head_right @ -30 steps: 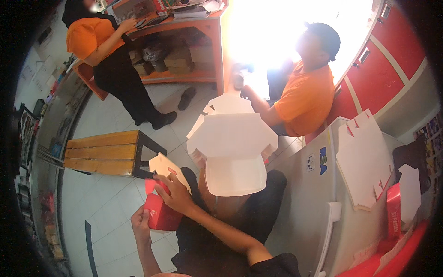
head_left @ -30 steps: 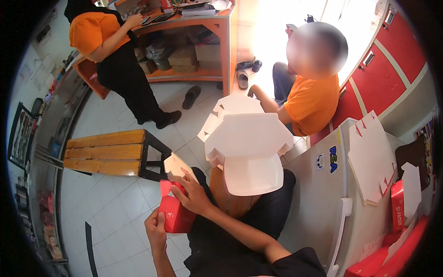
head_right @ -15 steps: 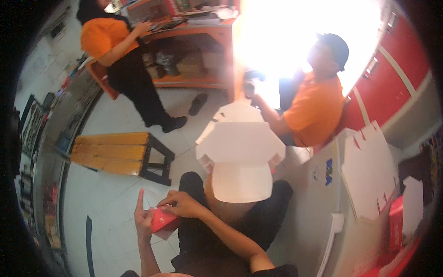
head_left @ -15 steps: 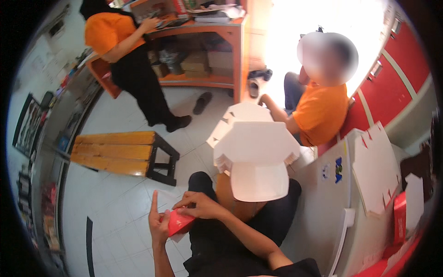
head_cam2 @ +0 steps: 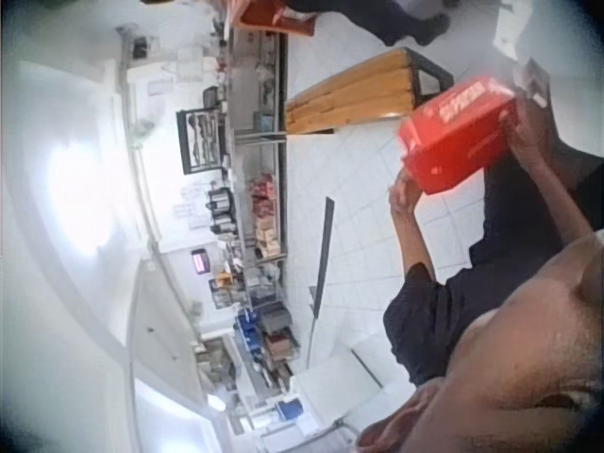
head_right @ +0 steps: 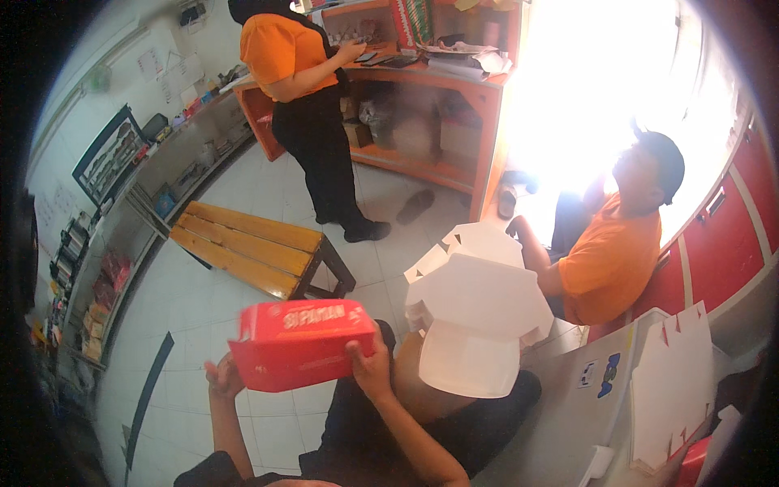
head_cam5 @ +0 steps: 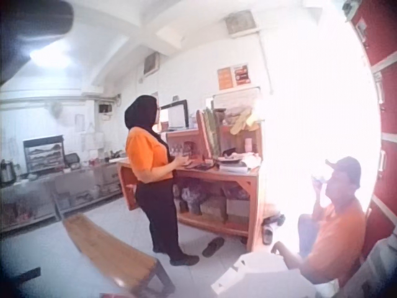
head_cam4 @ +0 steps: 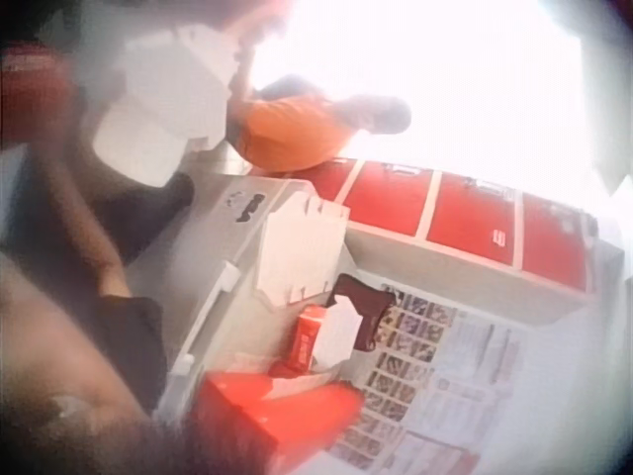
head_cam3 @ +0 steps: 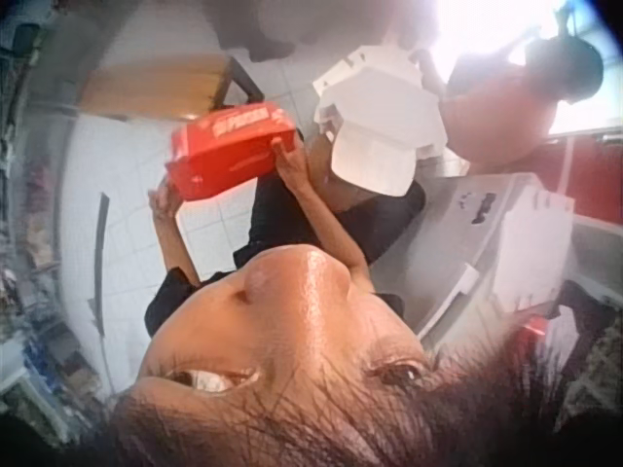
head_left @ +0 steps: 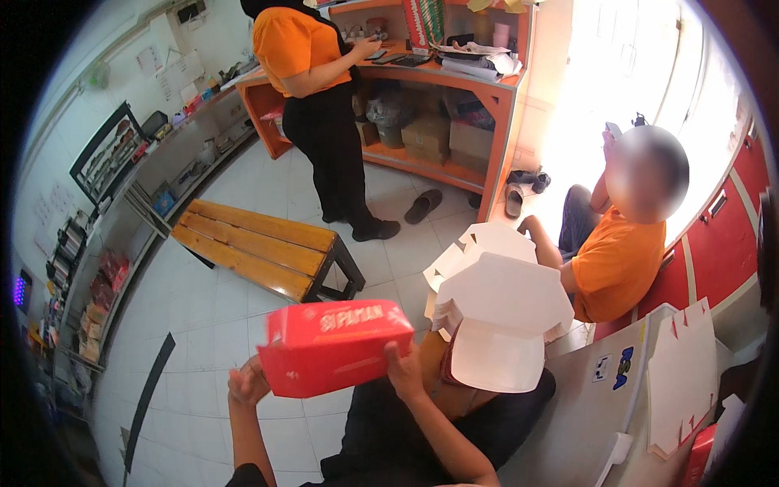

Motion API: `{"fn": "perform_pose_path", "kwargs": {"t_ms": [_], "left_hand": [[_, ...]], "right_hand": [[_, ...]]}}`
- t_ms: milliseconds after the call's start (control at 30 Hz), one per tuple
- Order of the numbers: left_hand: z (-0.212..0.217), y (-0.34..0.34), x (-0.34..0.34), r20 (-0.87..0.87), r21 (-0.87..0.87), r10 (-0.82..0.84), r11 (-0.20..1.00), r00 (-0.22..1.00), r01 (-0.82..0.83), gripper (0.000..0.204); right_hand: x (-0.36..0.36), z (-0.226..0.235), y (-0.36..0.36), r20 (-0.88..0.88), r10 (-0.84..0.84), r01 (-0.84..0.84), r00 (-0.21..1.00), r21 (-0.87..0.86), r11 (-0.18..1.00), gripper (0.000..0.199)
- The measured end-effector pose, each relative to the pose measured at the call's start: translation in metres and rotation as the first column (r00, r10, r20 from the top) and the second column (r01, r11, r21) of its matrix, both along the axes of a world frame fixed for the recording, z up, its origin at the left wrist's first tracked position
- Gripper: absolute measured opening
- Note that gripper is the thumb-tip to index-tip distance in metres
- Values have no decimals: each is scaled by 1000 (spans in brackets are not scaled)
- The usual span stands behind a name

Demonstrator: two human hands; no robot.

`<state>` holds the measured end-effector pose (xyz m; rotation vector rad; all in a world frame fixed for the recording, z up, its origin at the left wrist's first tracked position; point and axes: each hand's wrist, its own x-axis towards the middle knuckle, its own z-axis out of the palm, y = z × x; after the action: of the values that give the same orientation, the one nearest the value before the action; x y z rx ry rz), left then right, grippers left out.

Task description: The person sits on the floor and repeatedly folds flat cardboard pieces into small red and white boxes, tucking flaps to form the container shape. They handle each box one at a time and place finished units into a growing stack on their lap.

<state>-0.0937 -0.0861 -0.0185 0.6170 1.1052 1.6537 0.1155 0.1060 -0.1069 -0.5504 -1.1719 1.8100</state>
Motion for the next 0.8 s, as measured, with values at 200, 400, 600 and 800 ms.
{"fn": "perform_pose_path", "kwargs": {"t_ms": [200,400,600,800], "left_hand": [[50,10,30,-781,-420,-309,903,542,-90,38],[50,15,36,-899,-286,-171,927,404,-244,19],[37,27,62,-897,-412,-397,911,194,-40,25],[32,25,74,-794,-432,-423,898,436,83,23]], "right_hand": [[-6,-16,4,231,-101,78,968,111,991,63],[9,17,11,543,-397,-101,740,673,732,69],[-3,60,24,311,-163,-204,936,860,468,66],[4,77,21,28,174,-152,984,642,752,36]]}}
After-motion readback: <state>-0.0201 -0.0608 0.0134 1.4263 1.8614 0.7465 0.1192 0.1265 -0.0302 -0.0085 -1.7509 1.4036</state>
